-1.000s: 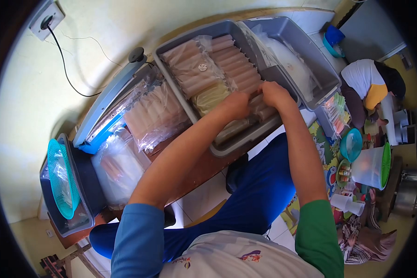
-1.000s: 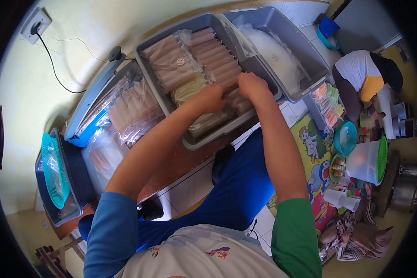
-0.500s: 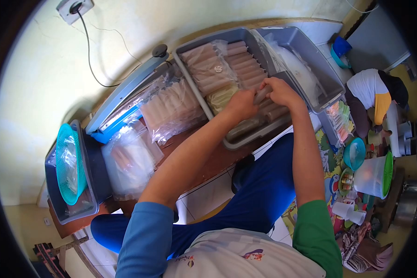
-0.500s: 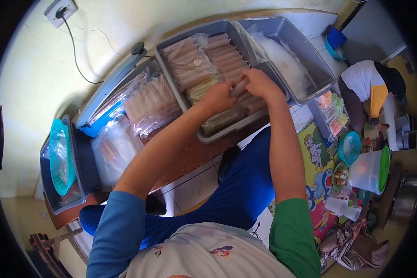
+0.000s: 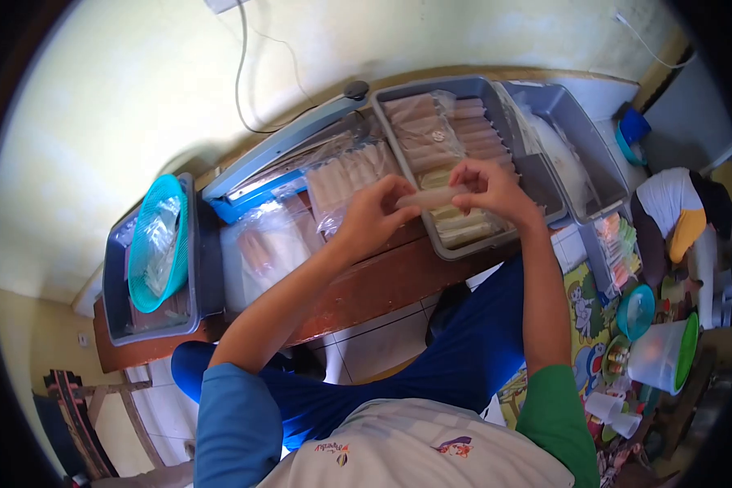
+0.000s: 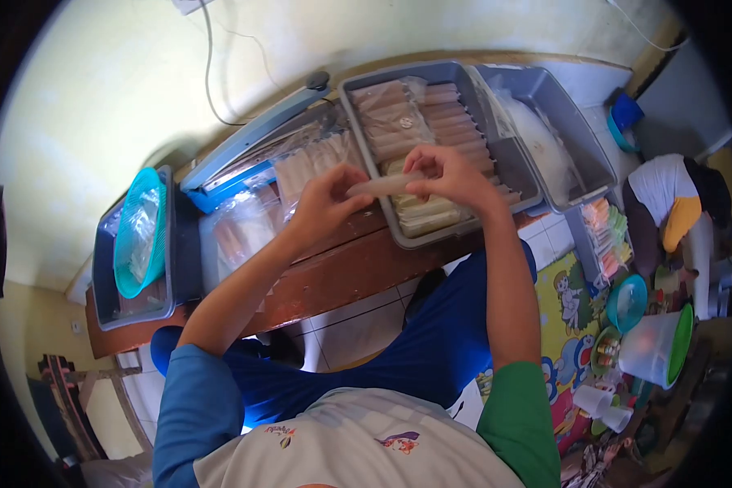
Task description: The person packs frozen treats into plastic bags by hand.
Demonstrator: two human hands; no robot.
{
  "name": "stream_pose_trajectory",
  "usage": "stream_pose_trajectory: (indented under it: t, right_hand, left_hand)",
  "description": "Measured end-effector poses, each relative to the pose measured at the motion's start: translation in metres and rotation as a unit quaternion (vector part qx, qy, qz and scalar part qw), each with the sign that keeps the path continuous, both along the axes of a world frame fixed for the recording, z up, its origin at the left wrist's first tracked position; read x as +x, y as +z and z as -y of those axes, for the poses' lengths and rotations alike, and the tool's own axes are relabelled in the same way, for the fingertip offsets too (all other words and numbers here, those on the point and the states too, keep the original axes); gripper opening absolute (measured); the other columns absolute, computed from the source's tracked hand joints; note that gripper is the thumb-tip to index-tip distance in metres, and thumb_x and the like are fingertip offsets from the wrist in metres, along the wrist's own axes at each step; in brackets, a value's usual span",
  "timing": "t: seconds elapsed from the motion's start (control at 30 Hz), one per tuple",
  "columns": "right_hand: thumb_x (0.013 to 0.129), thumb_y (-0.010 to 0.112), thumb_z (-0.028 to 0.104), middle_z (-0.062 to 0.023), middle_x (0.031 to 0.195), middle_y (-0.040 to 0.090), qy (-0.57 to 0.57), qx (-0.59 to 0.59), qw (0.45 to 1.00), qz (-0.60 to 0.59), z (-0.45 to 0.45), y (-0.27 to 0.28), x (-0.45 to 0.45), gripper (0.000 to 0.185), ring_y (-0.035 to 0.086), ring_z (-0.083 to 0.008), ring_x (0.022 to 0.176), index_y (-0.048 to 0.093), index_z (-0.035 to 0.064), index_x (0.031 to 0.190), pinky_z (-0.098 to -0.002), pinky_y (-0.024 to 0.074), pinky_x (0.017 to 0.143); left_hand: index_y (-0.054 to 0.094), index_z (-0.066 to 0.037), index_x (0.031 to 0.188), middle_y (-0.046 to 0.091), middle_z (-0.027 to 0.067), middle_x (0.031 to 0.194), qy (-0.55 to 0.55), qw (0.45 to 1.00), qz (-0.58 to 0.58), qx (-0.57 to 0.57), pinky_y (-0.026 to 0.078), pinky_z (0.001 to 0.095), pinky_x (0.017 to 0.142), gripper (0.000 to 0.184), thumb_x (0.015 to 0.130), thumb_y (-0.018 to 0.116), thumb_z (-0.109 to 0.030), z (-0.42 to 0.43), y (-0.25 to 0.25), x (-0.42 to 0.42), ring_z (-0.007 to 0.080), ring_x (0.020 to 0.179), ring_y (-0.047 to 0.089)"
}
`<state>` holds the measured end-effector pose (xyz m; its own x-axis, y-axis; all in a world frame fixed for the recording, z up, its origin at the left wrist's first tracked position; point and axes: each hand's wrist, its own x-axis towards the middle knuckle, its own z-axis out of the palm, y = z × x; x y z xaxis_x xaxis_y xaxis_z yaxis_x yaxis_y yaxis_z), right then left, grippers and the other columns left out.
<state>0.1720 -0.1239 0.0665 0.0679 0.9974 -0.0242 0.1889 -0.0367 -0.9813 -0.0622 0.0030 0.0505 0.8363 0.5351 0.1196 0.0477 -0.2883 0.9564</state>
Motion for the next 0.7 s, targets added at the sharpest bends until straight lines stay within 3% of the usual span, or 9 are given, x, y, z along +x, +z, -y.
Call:
stream_pose_trajectory:
  t: [0.07,0.17,0.27,0.37,0.47,0.57,0.7]
  right_hand:
    - [0.081,0.074,0.001,-0.0046,0.085,0.064,0.092,-0.033,0.993,-0.070,-0.011,-0.010,-0.016,0.024,0.064,-0.0122,0.076,0.057,0.0027,0.098,-0.0266,0.0521,0.066]
    - [0.084,0.072,0.002,-0.0046,0.086,0.063,0.146,-0.062,0.985,-0.075,-0.024,-0.011,-0.061,0.022,0.065,-0.0130,0.075,0.055,0.0030,0.098,-0.0278,0.0533,0.065]
    - [0.086,0.070,0.003,-0.0055,0.084,0.063,0.194,-0.075,0.975,-0.079,-0.038,-0.032,-0.106,0.020,0.065,-0.0132,0.072,0.054,0.0027,0.096,-0.0275,0.0532,0.063]
    - [0.086,0.069,0.004,-0.0062,0.082,0.064,0.239,-0.089,0.962,-0.092,-0.046,-0.056,-0.148,0.018,0.064,-0.0132,0.070,0.053,0.0026,0.095,-0.0270,0.0526,0.060]
    - [0.087,0.068,0.004,-0.0057,0.083,0.064,0.261,-0.100,0.953,-0.112,-0.049,-0.068,-0.179,0.015,0.063,-0.0125,0.069,0.054,0.0033,0.095,-0.0269,0.0522,0.060]
    - [0.088,0.067,0.003,-0.0045,0.084,0.063,0.237,-0.115,0.958,-0.116,-0.047,-0.073,-0.197,0.010,0.062,-0.0111,0.071,0.058,0.0031,0.093,-0.0258,0.0518,0.061]
    - [0.087,0.068,0.003,-0.0036,0.084,0.064,0.235,-0.127,0.958,-0.101,-0.043,-0.081,-0.202,0.009,0.061,-0.0102,0.071,0.061,0.0023,0.092,-0.0245,0.0514,0.062]
  left_hand:
    - [0.061,0.000,0.108,0.069,0.0066,0.095,0.004,1.000,-0.013,0.000,0.051,0.0268,0.078,0.030,0.083,0.076,-0.008,-0.001,0.004,-0.036,0.0103,0.092,0.063]
    - [0.063,-0.002,0.104,0.069,0.0083,0.092,0.034,0.995,-0.068,0.061,0.052,0.0289,0.074,0.027,0.082,0.076,-0.010,-0.003,0.002,-0.086,0.0140,0.082,0.065]
    - [0.063,-0.002,0.104,0.070,0.0086,0.094,0.062,0.996,-0.032,0.052,0.052,0.0288,0.076,0.028,0.082,0.077,-0.012,-0.013,-0.016,-0.127,0.0158,0.084,0.066]
    - [0.061,0.000,0.108,0.069,0.0083,0.100,0.065,0.994,-0.088,-0.011,0.053,0.0293,0.081,0.034,0.080,0.079,-0.009,-0.019,-0.022,-0.163,0.0150,0.094,0.066]
    - [0.062,-0.002,0.108,0.069,0.0097,0.103,0.076,0.990,-0.114,0.030,0.053,0.0334,0.083,0.037,0.079,0.081,-0.013,-0.025,-0.031,-0.192,0.0193,0.096,0.067]
    - [0.060,-0.006,0.111,0.066,0.0112,0.108,0.090,0.962,-0.155,0.208,0.050,0.0388,0.086,0.048,0.072,0.084,-0.021,-0.035,-0.045,-0.216,0.0294,0.103,0.063]
    - [0.056,-0.008,0.110,0.061,0.0112,0.107,0.109,0.926,-0.239,0.273,0.047,0.0434,0.088,0.056,0.066,0.086,-0.025,-0.036,-0.039,-0.230,0.0322,0.104,0.059]
